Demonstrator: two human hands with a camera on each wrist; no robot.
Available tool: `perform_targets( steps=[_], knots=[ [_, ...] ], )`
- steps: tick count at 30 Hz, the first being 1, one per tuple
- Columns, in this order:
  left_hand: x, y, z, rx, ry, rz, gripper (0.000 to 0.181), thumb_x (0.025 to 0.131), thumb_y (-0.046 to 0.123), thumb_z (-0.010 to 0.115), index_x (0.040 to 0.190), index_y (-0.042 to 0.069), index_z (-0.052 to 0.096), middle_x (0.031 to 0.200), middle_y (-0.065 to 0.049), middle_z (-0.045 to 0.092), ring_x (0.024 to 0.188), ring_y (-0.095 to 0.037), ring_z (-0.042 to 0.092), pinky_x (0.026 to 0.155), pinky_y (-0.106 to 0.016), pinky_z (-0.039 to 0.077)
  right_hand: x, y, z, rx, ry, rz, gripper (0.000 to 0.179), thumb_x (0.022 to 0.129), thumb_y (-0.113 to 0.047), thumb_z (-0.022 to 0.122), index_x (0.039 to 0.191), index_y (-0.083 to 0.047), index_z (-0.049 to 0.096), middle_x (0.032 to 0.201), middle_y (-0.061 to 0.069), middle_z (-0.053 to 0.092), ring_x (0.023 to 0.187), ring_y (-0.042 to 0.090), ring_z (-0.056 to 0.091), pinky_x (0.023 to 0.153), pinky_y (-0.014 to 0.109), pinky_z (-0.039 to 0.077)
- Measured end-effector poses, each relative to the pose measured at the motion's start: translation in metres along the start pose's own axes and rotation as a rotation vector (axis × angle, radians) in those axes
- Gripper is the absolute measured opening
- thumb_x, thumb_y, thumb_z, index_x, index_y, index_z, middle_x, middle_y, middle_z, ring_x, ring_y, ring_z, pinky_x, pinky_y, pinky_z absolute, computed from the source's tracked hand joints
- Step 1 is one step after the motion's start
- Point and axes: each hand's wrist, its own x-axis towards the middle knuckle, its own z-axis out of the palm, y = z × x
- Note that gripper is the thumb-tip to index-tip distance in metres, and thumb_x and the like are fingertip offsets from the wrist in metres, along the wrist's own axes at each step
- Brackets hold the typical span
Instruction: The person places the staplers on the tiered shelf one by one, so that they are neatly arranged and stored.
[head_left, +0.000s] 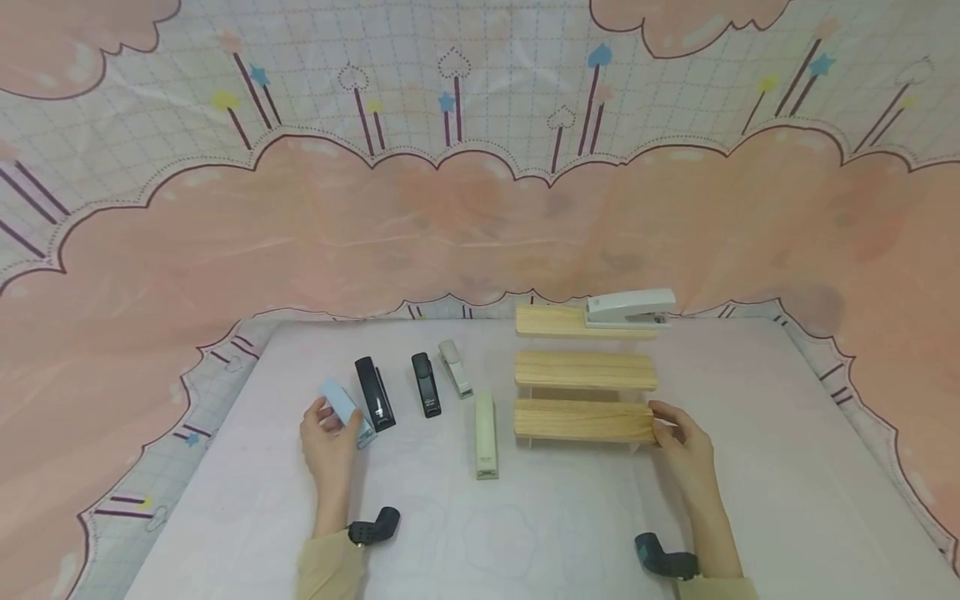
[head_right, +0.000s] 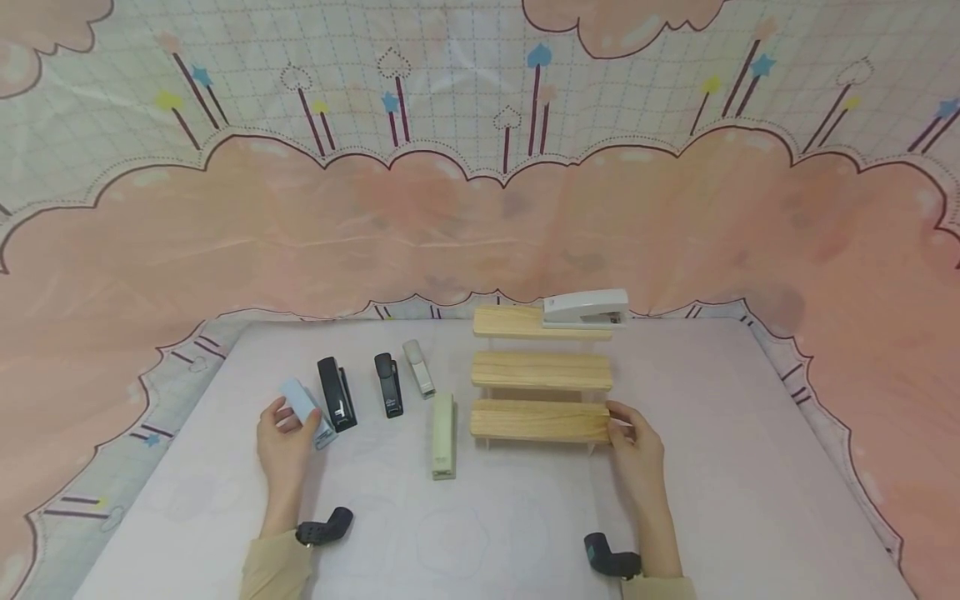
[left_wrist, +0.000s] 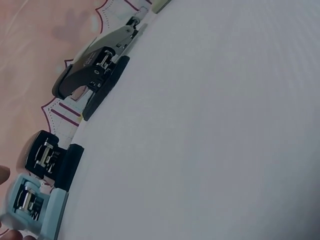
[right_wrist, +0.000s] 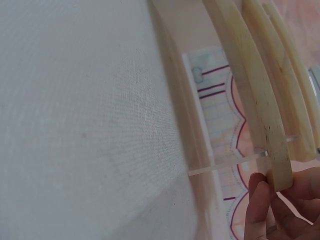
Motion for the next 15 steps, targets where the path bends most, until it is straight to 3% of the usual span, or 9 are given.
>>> perform_targets(
  steps=[4,15],
  knots=[
    [-0.0006,0.0017,0.0024,0.028,-0.002,0.004,0.066,0.089,0.018,0.065,0.143,-0.003,0.033,0.128,-0.026,0.044,0.112,-0.039,0.05,0.087,-0.043,0.043,0.0003,-0.001,0.0011,0.002,0.014,-0.008,0.036,0.099,-0.01,0.046,0.133,-0.003,0.052,0.134,0.019,0.054,0.085,-0.014,0.05,0.074,0.007,0.045],
    [-0.0015,0.0025,0.0062,0.014,0.014,0.021,0.067,0.089,0.014,0.065,0.144,-0.003,0.03,0.129,-0.029,0.044,0.112,-0.042,0.051,0.09,-0.051,0.046,0.0007,-0.0015,0.0012,-0.018,0.033,-0.01,0.035,0.097,-0.009,0.049,0.131,-0.003,0.055,0.131,0.018,0.057,0.084,-0.013,0.05,0.073,0.008,0.045]
  ],
)
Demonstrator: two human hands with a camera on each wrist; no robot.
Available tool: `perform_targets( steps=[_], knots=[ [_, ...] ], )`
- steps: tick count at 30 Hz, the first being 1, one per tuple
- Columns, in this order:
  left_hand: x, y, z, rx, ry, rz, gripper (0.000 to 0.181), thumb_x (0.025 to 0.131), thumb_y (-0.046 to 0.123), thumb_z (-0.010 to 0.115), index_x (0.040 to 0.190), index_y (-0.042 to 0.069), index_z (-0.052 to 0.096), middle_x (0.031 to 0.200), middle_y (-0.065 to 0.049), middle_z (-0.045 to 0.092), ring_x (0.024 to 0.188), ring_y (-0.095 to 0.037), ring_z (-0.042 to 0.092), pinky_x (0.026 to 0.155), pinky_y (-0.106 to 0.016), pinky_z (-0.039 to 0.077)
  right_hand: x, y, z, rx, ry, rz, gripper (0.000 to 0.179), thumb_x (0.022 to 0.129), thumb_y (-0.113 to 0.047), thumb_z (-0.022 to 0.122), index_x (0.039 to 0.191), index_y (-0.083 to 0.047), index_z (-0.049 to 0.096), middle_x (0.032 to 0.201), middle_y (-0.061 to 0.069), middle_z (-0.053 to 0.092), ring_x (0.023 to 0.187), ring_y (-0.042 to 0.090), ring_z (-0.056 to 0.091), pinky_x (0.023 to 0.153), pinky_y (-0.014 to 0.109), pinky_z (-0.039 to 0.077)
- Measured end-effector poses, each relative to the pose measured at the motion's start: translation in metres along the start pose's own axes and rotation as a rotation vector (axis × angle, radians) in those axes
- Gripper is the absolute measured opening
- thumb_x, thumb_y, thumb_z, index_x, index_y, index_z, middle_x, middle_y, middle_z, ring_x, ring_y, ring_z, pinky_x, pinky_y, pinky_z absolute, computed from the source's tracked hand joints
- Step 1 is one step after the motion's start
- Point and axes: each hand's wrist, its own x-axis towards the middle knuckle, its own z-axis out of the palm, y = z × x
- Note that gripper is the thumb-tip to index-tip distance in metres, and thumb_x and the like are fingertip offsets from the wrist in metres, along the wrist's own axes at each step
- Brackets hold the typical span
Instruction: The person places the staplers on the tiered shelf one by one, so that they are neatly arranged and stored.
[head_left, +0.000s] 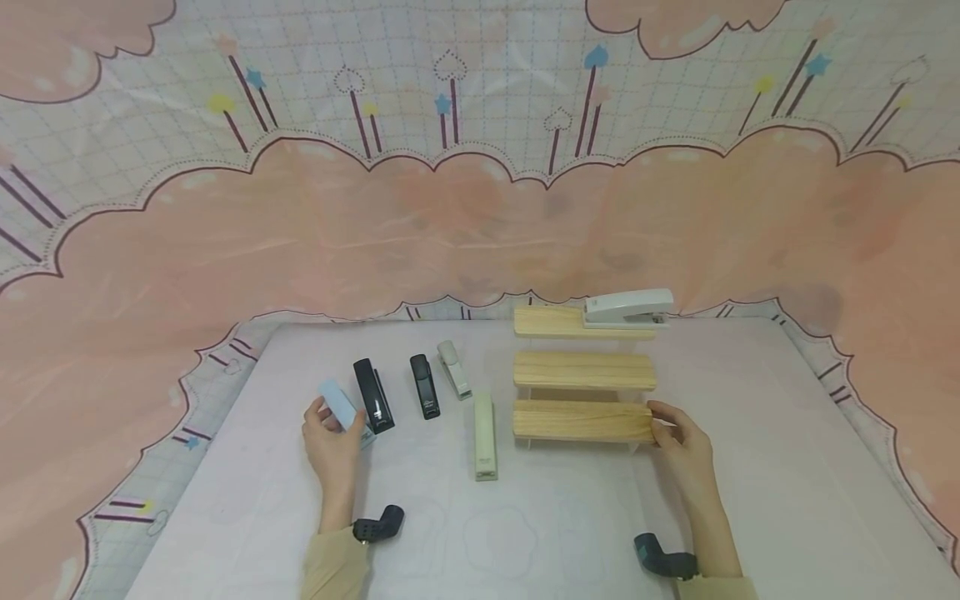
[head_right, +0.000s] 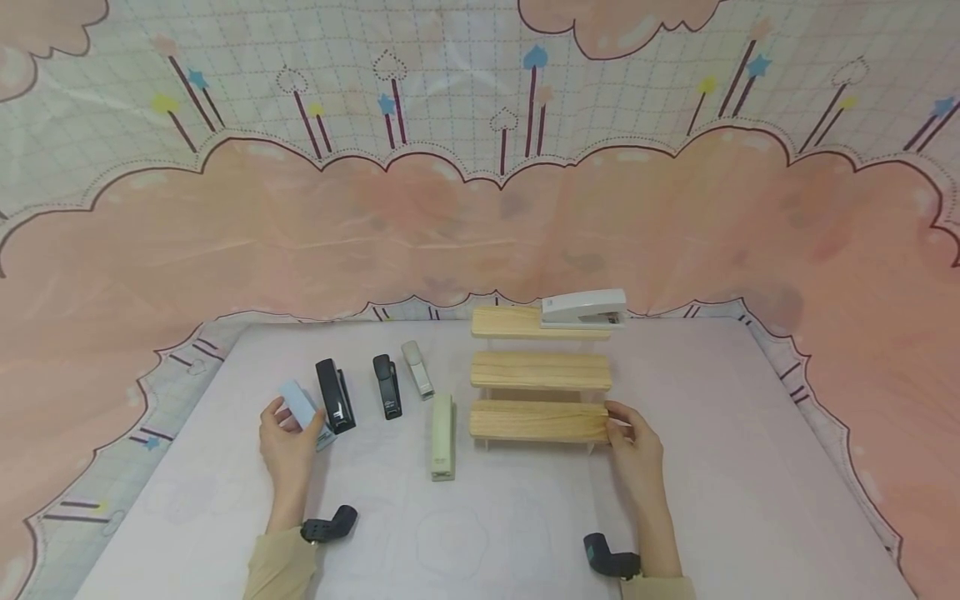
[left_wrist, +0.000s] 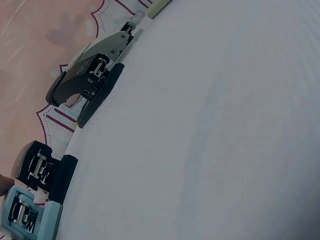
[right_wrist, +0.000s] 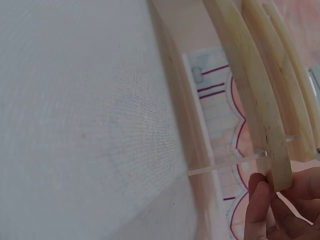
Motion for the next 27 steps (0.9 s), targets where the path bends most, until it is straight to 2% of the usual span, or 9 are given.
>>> perform_targets(
  steps=[16,24,27],
  knots=[
    [0.005,0.003,-0.004,0.015,-0.002,-0.021,0.065,0.085,0.008,0.063,0.143,-0.004,0.036,0.127,-0.032,0.052,0.109,-0.043,0.055,0.092,-0.056,0.047,0.0,0.002,0.0,-0.002,-0.003,-0.013,0.035,0.098,-0.011,0.049,0.131,-0.003,0.054,0.132,0.019,0.057,0.084,-0.014,0.05,0.074,0.007,0.045],
    [0.005,0.0,-0.01,0.04,0.026,0.015,0.062,0.083,0.004,0.062,0.14,-0.004,0.041,0.128,-0.033,0.052,0.106,-0.042,0.053,0.091,-0.058,0.046,-0.001,0.002,0.0,-0.001,0.003,-0.023,0.034,0.098,-0.011,0.049,0.131,-0.002,0.055,0.131,0.021,0.057,0.084,-0.014,0.049,0.073,0.007,0.045],
    [0.005,0.0,-0.013,0.046,0.028,0.006,0.061,0.084,0.005,0.062,0.141,-0.002,0.041,0.129,-0.032,0.051,0.107,-0.042,0.051,0.092,-0.059,0.046,0.0,0.002,0.0,-0.013,0.006,-0.017,0.034,0.098,-0.012,0.048,0.131,-0.003,0.055,0.131,0.019,0.057,0.084,-0.015,0.049,0.073,0.007,0.044]
  ],
)
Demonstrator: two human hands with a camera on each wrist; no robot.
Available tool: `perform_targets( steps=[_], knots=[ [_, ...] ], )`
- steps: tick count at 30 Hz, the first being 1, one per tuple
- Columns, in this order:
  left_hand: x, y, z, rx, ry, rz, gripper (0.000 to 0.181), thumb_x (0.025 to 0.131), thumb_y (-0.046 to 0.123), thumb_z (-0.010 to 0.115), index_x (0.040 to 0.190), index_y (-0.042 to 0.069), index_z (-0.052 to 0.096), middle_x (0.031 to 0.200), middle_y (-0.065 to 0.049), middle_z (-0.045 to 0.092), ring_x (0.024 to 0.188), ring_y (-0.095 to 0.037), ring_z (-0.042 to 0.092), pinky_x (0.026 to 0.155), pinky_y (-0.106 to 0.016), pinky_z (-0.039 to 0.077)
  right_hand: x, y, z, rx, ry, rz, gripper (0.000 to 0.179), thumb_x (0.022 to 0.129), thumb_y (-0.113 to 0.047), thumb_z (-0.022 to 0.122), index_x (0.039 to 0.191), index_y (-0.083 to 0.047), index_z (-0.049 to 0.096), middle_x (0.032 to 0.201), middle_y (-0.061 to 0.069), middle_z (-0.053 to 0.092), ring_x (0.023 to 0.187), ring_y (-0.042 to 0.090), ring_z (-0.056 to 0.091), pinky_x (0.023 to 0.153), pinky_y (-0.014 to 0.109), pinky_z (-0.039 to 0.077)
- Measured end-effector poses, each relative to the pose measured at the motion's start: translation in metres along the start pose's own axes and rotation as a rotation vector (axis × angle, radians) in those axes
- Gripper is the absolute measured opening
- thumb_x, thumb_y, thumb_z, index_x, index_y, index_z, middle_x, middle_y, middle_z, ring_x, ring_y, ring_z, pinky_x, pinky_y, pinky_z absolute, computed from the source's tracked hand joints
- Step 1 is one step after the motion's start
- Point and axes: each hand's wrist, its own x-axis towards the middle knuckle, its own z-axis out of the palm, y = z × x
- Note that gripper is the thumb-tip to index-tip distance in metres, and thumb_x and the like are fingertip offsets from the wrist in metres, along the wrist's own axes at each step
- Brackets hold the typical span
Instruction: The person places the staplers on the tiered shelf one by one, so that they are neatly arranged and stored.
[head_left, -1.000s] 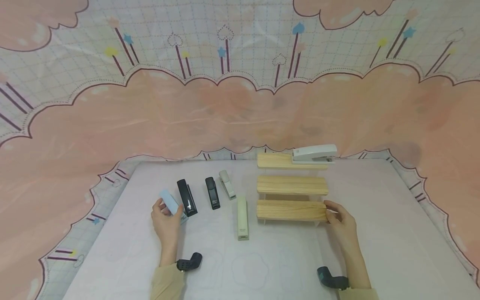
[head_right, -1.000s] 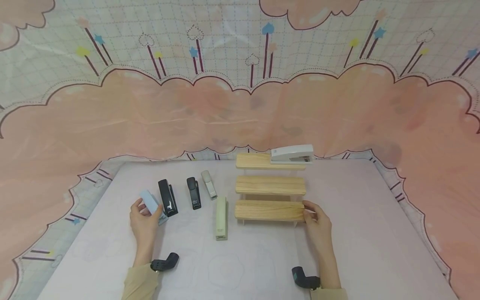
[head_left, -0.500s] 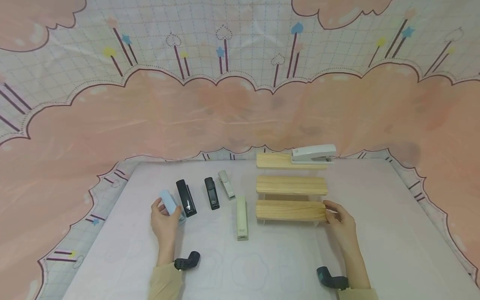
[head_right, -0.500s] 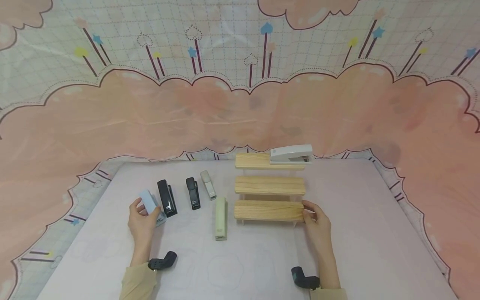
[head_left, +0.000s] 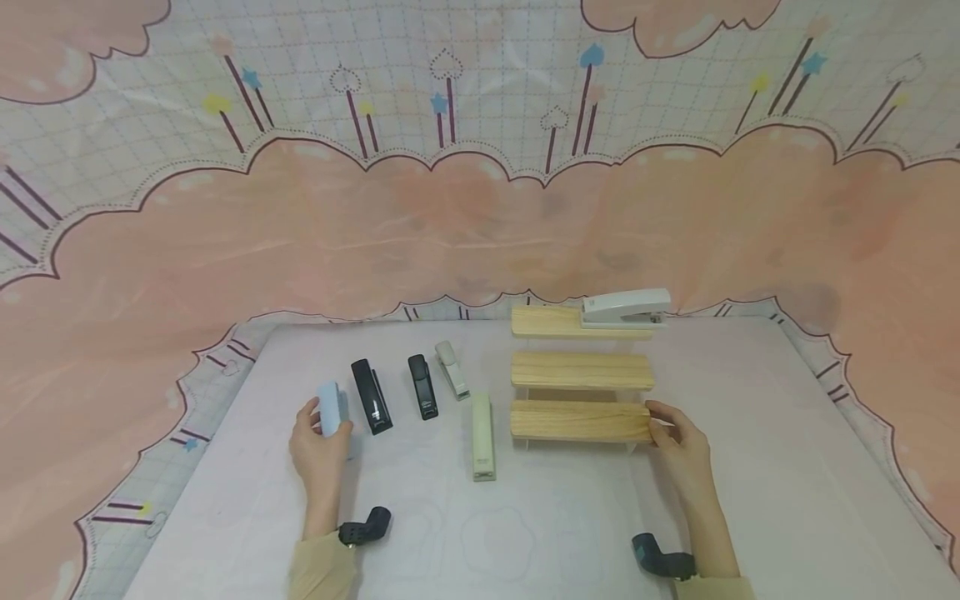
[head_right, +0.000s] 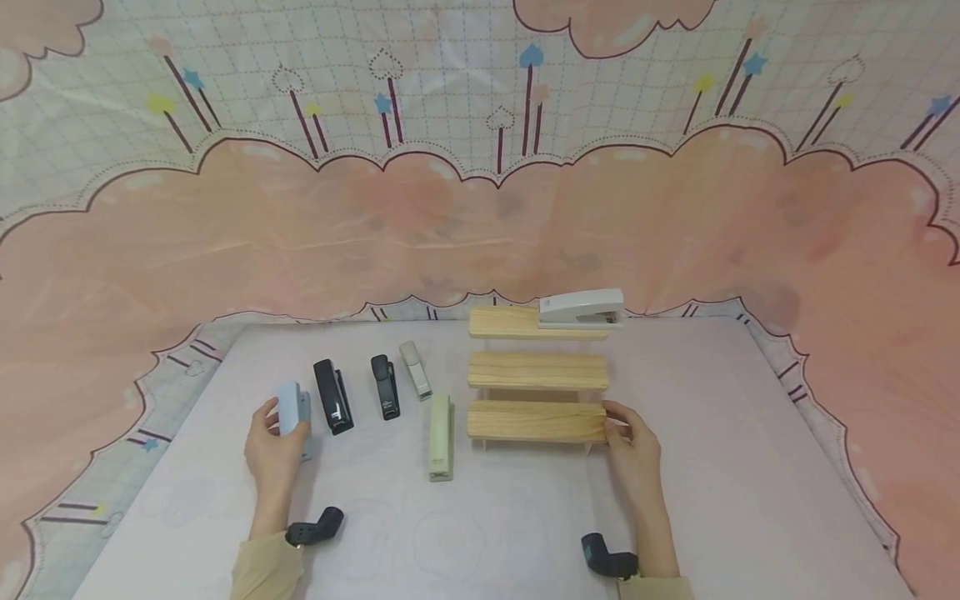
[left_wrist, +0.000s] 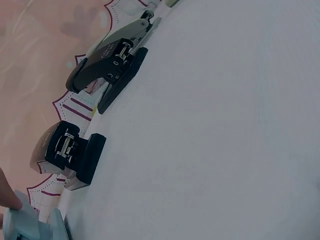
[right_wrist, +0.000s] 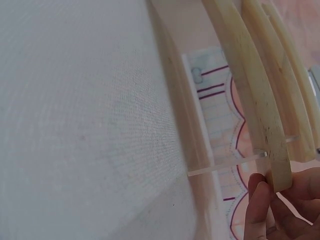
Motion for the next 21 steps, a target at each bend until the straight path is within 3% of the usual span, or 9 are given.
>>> perform_targets(
  steps=[12,21],
  knots=[
    [0.003,0.009,-0.009,-0.007,0.045,0.007,0.059,0.085,0.004,0.061,0.141,0.002,0.042,0.131,-0.029,0.051,0.112,-0.042,0.046,0.096,-0.062,0.042,-0.001,-0.002,0.0,0.0,-0.003,0.011,0.035,0.098,-0.011,0.049,0.131,-0.004,0.055,0.132,0.018,0.057,0.085,-0.014,0.049,0.074,0.008,0.044],
    [0.007,0.022,-0.01,-0.028,0.064,0.066,0.058,0.084,0.002,0.062,0.139,0.0,0.045,0.129,-0.029,0.053,0.111,-0.042,0.047,0.094,-0.061,0.042,0.0,-0.002,0.0,0.005,0.002,0.011,0.034,0.098,-0.011,0.049,0.131,-0.003,0.055,0.131,0.019,0.057,0.085,-0.015,0.049,0.074,0.006,0.044]
  ],
)
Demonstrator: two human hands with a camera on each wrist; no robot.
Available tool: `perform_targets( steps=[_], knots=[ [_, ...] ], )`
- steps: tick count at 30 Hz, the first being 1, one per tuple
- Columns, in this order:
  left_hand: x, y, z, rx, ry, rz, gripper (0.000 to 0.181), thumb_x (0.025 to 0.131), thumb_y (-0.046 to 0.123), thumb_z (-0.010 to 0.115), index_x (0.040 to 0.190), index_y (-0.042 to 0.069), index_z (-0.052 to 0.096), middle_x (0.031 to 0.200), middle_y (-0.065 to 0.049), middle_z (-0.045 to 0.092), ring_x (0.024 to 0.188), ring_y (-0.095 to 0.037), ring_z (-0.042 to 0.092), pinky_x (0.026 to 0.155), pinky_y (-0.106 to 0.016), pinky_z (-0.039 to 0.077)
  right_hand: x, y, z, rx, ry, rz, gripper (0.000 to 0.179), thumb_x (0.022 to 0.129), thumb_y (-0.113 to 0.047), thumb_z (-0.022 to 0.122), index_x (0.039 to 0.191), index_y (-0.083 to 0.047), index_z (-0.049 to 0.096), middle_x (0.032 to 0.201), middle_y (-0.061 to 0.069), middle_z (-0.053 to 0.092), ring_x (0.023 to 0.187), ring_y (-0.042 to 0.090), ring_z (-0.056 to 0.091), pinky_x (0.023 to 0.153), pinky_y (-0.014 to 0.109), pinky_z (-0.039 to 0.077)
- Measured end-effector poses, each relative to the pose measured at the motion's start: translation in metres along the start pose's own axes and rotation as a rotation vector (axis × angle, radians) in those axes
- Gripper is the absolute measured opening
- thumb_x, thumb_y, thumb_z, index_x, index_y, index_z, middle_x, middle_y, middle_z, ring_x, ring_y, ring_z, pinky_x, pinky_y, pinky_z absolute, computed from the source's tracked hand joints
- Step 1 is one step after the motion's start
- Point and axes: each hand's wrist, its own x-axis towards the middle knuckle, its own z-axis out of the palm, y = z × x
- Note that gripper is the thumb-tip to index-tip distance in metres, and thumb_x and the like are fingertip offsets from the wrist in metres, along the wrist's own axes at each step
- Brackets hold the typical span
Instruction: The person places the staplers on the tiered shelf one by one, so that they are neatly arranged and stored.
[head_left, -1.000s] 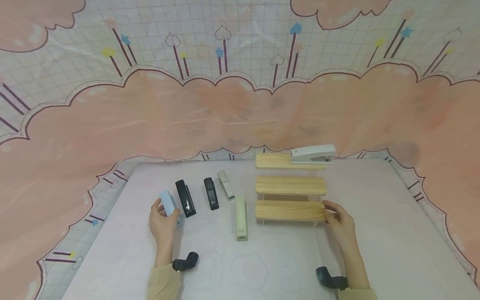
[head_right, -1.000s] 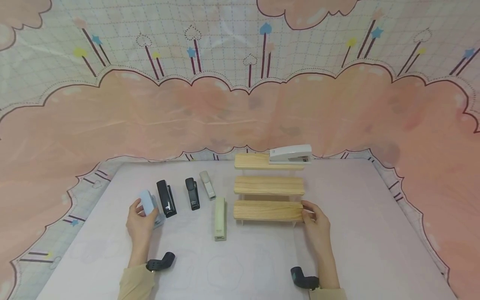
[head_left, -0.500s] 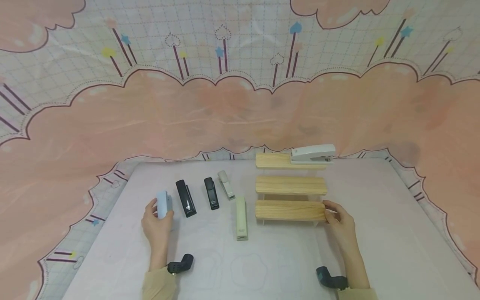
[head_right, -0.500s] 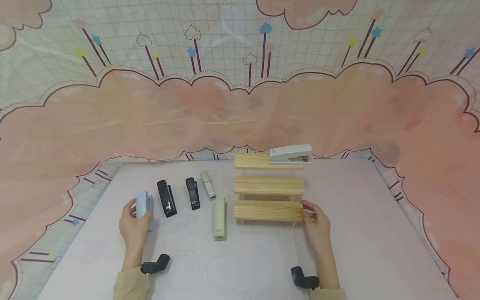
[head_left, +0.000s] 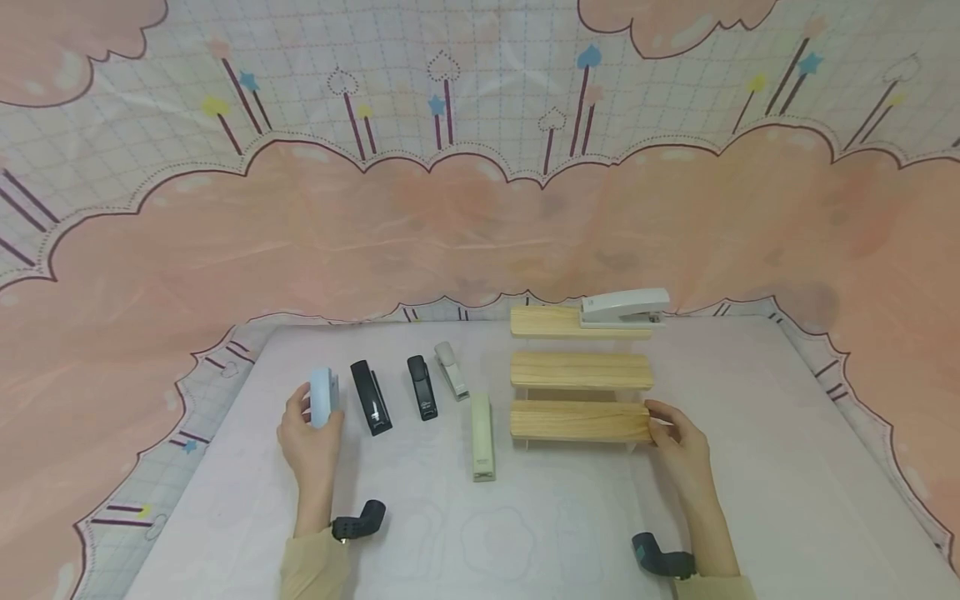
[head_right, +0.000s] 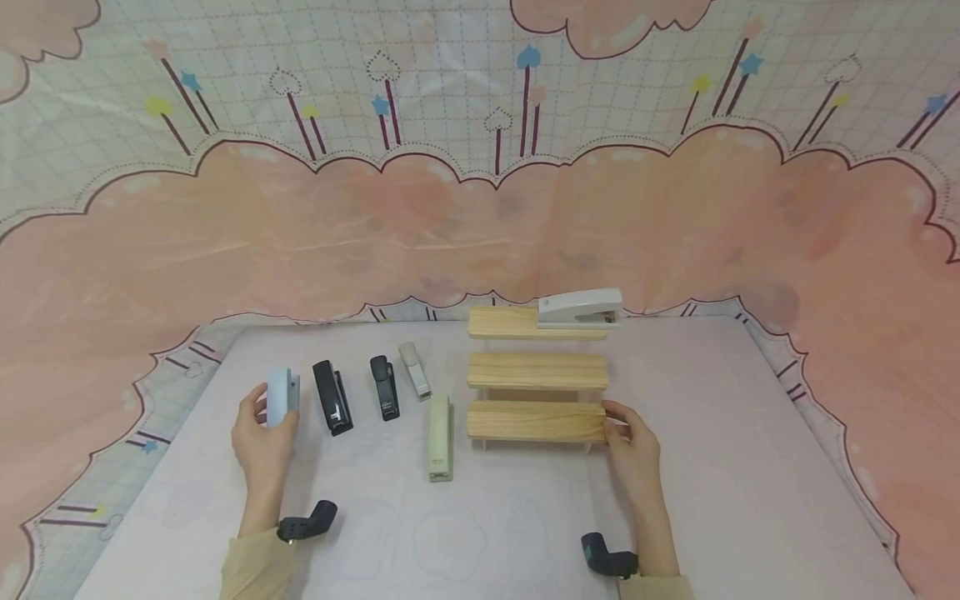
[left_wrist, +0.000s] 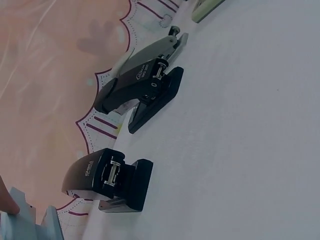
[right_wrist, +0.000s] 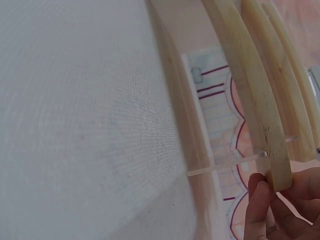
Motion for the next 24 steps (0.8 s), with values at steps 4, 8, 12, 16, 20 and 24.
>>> perform_targets(
  steps=[4,8,12,16,20,24],
  knots=[
    [0.001,0.006,0.001,-0.013,-0.004,0.024,0.058,0.083,0.001,0.062,0.139,-0.001,0.045,0.128,-0.029,0.053,0.11,-0.042,0.047,0.093,-0.061,0.042,0.0,0.0,0.0,0.007,-0.007,0.002,0.035,0.098,-0.011,0.049,0.131,-0.003,0.055,0.132,0.019,0.056,0.085,-0.015,0.049,0.074,0.007,0.044],
    [0.004,0.012,0.003,-0.033,-0.009,0.045,0.057,0.082,-0.001,0.061,0.138,-0.001,0.046,0.128,-0.029,0.054,0.11,-0.042,0.048,0.093,-0.062,0.043,0.0,-0.001,-0.001,0.014,-0.013,-0.002,0.035,0.098,-0.01,0.048,0.132,-0.002,0.054,0.132,0.02,0.056,0.086,-0.015,0.049,0.074,0.007,0.044],
    [0.007,0.019,0.006,-0.053,-0.016,0.08,0.056,0.082,-0.001,0.063,0.136,-0.002,0.048,0.126,-0.03,0.056,0.108,-0.043,0.05,0.092,-0.064,0.042,-0.001,-0.001,-0.002,0.022,-0.015,0.002,0.035,0.098,-0.01,0.049,0.132,-0.003,0.054,0.133,0.02,0.055,0.085,-0.014,0.049,0.074,0.007,0.043],
    [0.007,0.028,0.01,-0.065,-0.048,0.104,0.057,0.081,-0.002,0.062,0.136,-0.001,0.048,0.127,-0.029,0.056,0.109,-0.042,0.051,0.092,-0.064,0.044,-0.001,0.001,-0.002,0.026,-0.016,0.0,0.035,0.098,-0.009,0.049,0.132,-0.002,0.054,0.133,0.021,0.055,0.085,-0.014,0.049,0.074,0.007,0.044],
    [0.006,0.041,0.013,-0.085,-0.095,0.093,0.06,0.079,-0.003,0.06,0.138,0.003,0.047,0.13,-0.027,0.056,0.11,-0.039,0.049,0.091,-0.062,0.044,0.0,0.002,-0.001,0.018,-0.012,0.002,0.035,0.098,-0.009,0.048,0.132,-0.003,0.054,0.133,0.019,0.056,0.085,-0.014,0.05,0.074,0.008,0.044],
    [0.004,0.055,0.017,-0.101,-0.13,0.1,0.06,0.079,-0.001,0.06,0.138,0.004,0.048,0.13,-0.026,0.056,0.112,-0.039,0.049,0.091,-0.063,0.043,0.001,0.002,-0.001,0.01,-0.008,0.005,0.035,0.098,-0.011,0.048,0.132,-0.004,0.054,0.133,0.018,0.056,0.085,-0.014,0.05,0.074,0.008,0.044]
  ],
)
